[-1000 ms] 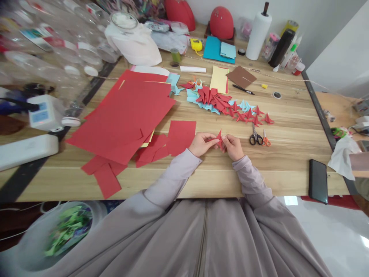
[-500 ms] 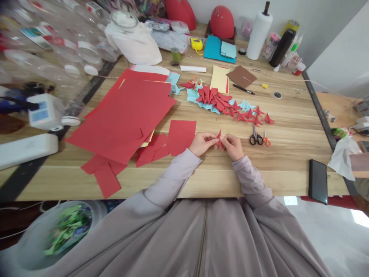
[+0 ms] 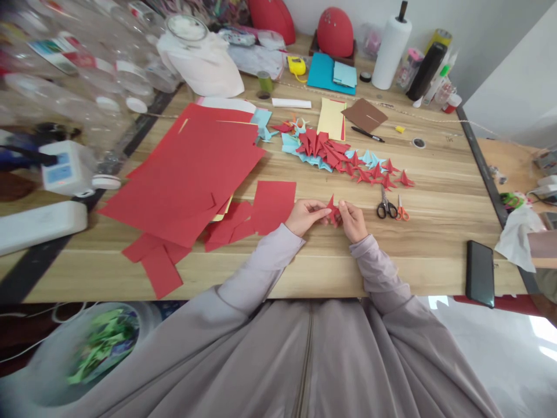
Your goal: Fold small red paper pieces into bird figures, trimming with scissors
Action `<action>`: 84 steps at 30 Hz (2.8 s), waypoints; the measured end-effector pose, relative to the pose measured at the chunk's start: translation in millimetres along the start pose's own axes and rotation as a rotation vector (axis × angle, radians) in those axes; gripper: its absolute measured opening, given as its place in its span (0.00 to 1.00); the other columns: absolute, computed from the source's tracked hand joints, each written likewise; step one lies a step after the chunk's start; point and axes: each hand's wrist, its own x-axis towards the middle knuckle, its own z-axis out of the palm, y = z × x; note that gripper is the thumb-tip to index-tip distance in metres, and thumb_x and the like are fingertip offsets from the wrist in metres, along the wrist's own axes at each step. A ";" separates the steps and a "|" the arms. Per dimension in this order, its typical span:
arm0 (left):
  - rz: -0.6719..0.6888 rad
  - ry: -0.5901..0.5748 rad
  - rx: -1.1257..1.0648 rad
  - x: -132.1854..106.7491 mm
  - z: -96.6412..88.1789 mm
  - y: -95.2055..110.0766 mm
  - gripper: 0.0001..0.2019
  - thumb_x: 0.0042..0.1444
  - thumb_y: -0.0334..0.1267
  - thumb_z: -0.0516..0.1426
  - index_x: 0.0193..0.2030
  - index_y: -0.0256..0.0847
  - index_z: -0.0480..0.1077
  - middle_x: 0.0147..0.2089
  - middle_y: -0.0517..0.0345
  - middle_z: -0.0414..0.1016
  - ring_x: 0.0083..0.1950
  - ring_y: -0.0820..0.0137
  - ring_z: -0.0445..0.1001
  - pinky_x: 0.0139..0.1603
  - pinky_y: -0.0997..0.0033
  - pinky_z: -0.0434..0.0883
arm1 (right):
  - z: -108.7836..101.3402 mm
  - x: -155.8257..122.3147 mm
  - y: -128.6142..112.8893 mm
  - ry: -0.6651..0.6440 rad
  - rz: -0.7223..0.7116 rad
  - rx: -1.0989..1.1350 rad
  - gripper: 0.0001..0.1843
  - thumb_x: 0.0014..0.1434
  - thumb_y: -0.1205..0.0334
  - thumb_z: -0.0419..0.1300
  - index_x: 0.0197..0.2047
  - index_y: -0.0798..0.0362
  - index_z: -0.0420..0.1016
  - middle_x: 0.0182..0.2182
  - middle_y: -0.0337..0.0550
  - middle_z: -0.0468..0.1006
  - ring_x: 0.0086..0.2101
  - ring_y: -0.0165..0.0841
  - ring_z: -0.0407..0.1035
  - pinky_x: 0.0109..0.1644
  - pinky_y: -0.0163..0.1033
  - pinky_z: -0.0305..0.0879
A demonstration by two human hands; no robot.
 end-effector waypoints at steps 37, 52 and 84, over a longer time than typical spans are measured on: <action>0.004 0.091 -0.118 2.1 -1.3 -1.6 0.14 0.40 0.43 0.67 0.24 0.32 0.74 0.19 0.59 0.72 0.20 0.76 0.69 0.24 0.74 0.67 | 3.9 3.5 -2.7 -0.058 0.062 0.081 0.22 0.49 0.41 0.64 0.24 0.54 0.71 0.17 0.35 0.72 0.16 0.25 0.64 0.21 0.32 0.65; -0.036 0.104 -0.144 3.6 -3.4 -2.5 0.17 0.44 0.48 0.65 0.24 0.33 0.73 0.22 0.57 0.73 0.21 0.75 0.70 0.25 0.73 0.68 | 4.1 4.4 -1.0 -0.019 0.163 0.136 0.23 0.44 0.41 0.66 0.22 0.54 0.70 0.15 0.34 0.71 0.15 0.24 0.63 0.19 0.32 0.61; -0.002 0.065 -0.107 4.9 -2.3 -8.0 0.18 0.42 0.50 0.65 0.24 0.34 0.72 0.21 0.58 0.73 0.22 0.76 0.70 0.27 0.73 0.67 | 5.2 6.0 5.1 -0.009 0.158 0.202 0.21 0.45 0.44 0.67 0.22 0.54 0.72 0.15 0.35 0.72 0.14 0.24 0.62 0.17 0.31 0.59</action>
